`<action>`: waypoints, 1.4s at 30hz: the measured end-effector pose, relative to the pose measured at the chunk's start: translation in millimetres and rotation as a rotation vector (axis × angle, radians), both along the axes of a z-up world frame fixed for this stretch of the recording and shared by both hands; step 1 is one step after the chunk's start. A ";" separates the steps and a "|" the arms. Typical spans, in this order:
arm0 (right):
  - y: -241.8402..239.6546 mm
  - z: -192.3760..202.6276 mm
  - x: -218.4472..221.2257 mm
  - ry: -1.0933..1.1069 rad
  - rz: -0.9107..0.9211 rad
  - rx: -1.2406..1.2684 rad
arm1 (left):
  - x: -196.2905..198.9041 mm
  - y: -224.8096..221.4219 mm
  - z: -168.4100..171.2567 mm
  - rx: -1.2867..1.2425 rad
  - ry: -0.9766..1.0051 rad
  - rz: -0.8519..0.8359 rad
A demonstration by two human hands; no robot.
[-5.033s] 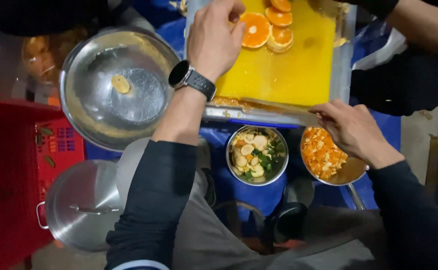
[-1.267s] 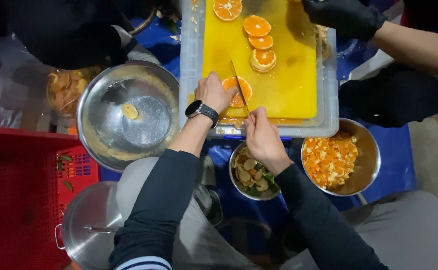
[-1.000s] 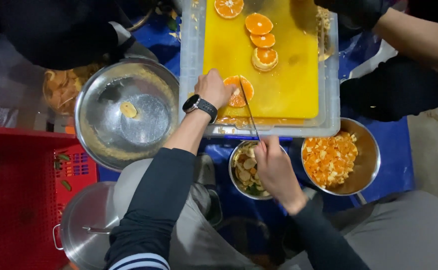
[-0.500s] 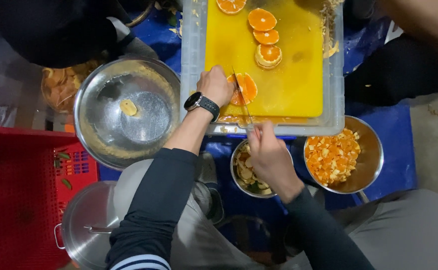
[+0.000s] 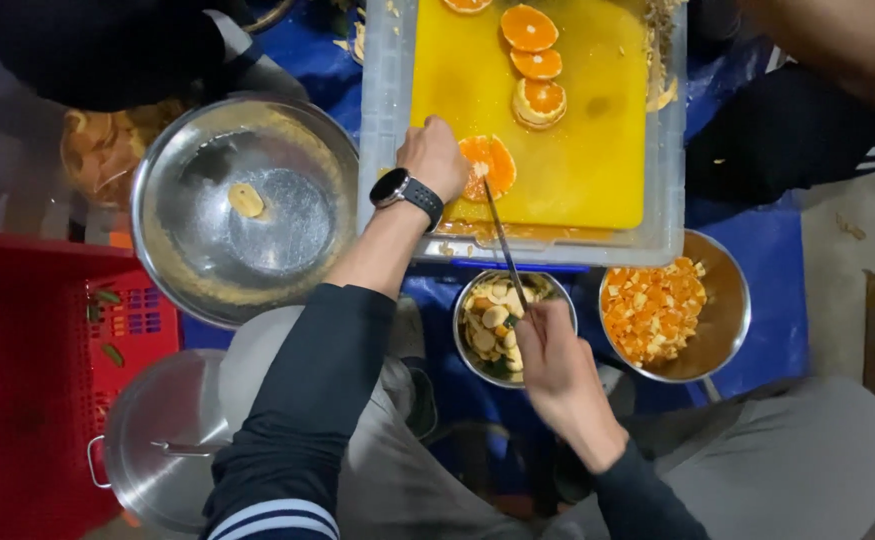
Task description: Slicing oranges into smaller pieces on a cutting board and transferring them to bowls.
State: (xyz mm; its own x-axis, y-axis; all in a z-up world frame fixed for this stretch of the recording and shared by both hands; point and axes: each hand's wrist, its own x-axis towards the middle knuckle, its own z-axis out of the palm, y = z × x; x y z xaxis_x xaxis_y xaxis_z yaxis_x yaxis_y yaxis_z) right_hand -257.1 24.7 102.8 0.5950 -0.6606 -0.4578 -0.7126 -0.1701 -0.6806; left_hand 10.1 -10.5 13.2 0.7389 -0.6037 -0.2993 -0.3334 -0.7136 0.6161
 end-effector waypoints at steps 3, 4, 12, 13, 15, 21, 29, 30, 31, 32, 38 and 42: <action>3.3 0.0 1.5 -0.087 -0.005 -0.059 | -3.0 1.1 8.4 0.022 0.047 -0.006; 3.2 -1.2 9.4 -0.084 -0.007 -0.058 | -1.2 0.4 3.0 0.023 0.049 -0.008; -9.3 -7.6 49.2 -0.010 0.112 -0.227 | 4.0 -0.4 2.3 0.053 0.054 -0.109; -14.9 -16.5 59.9 -0.010 0.115 -0.225 | 6.6 0.4 0.5 0.055 0.055 -0.106; -26.2 -33.7 77.2 -0.098 0.200 -0.394 | 7.5 -0.8 -3.3 0.033 0.032 -0.119; -19.4 -40.7 84.0 -0.092 0.180 -0.393 | 10.0 -1.5 -5.1 0.101 0.070 -0.117; -11.9 12.9 -18.7 0.232 0.049 0.121 | 9.6 3.9 -5.2 0.084 0.027 -0.160; -20.2 3.6 -39.9 0.137 0.089 0.124 | 10.7 5.6 -8.0 0.076 -0.069 -0.225; -22.2 1.8 -48.1 0.133 0.087 0.122 | 8.1 9.2 1.7 0.075 -0.074 -0.227; -24.2 1.1 -57.2 0.089 0.005 0.134 | 4.2 12.5 11.4 0.084 -0.166 -0.314; -32.2 -9.6 -81.2 -0.058 -0.153 0.208 | -14.2 -0.7 2.3 0.120 -0.484 -0.647; -29.8 -11.4 -77.7 -0.068 -0.163 0.224 | -19.4 4.1 -3.6 -0.006 -0.575 -0.687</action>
